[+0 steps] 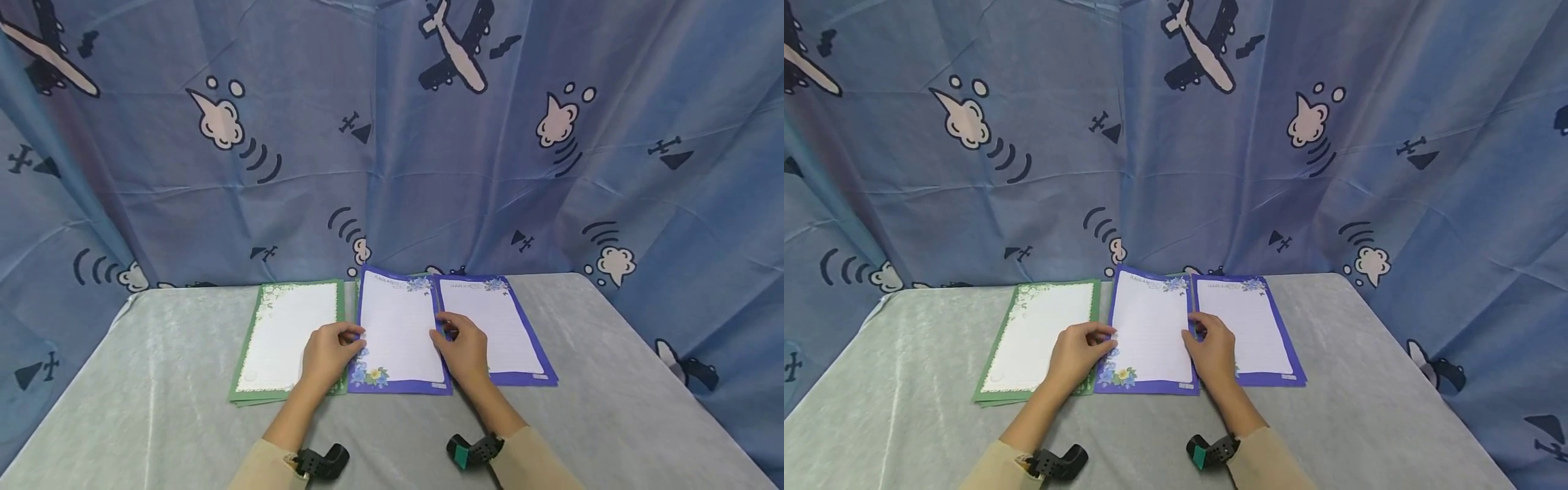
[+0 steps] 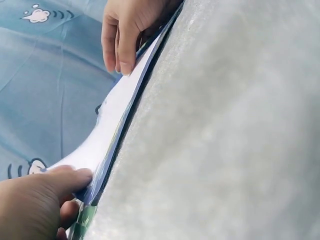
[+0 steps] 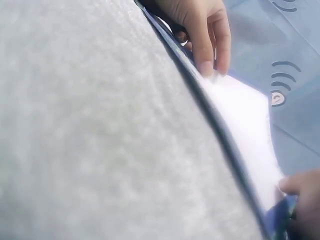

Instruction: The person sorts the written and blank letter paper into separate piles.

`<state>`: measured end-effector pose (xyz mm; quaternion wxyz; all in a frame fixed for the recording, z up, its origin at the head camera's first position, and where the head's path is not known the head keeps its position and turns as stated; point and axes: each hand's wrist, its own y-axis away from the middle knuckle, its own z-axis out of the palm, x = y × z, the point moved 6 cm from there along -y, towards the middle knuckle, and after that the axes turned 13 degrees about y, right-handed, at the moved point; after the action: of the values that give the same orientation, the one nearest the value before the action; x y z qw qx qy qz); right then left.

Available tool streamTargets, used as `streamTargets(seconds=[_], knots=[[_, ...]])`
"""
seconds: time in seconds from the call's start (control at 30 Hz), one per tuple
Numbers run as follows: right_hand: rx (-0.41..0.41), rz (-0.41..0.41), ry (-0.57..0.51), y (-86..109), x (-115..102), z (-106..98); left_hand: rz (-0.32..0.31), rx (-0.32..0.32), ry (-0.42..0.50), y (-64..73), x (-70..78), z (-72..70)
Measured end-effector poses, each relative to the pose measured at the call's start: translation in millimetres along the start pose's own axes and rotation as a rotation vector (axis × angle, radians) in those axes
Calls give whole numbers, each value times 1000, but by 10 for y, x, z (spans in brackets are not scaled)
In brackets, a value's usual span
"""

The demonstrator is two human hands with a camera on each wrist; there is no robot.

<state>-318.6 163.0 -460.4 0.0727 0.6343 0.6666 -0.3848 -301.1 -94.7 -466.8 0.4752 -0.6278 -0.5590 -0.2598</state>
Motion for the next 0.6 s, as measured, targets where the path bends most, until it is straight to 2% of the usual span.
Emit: streamTargets(seconds=[0.33, 0.6], knots=[[-32, 18, 13, 1, 8, 14, 23, 26, 146, -12, 80, -12], [-53, 53, -38, -25, 28, -16, -2, 74, 292, -22, 68, -23]])
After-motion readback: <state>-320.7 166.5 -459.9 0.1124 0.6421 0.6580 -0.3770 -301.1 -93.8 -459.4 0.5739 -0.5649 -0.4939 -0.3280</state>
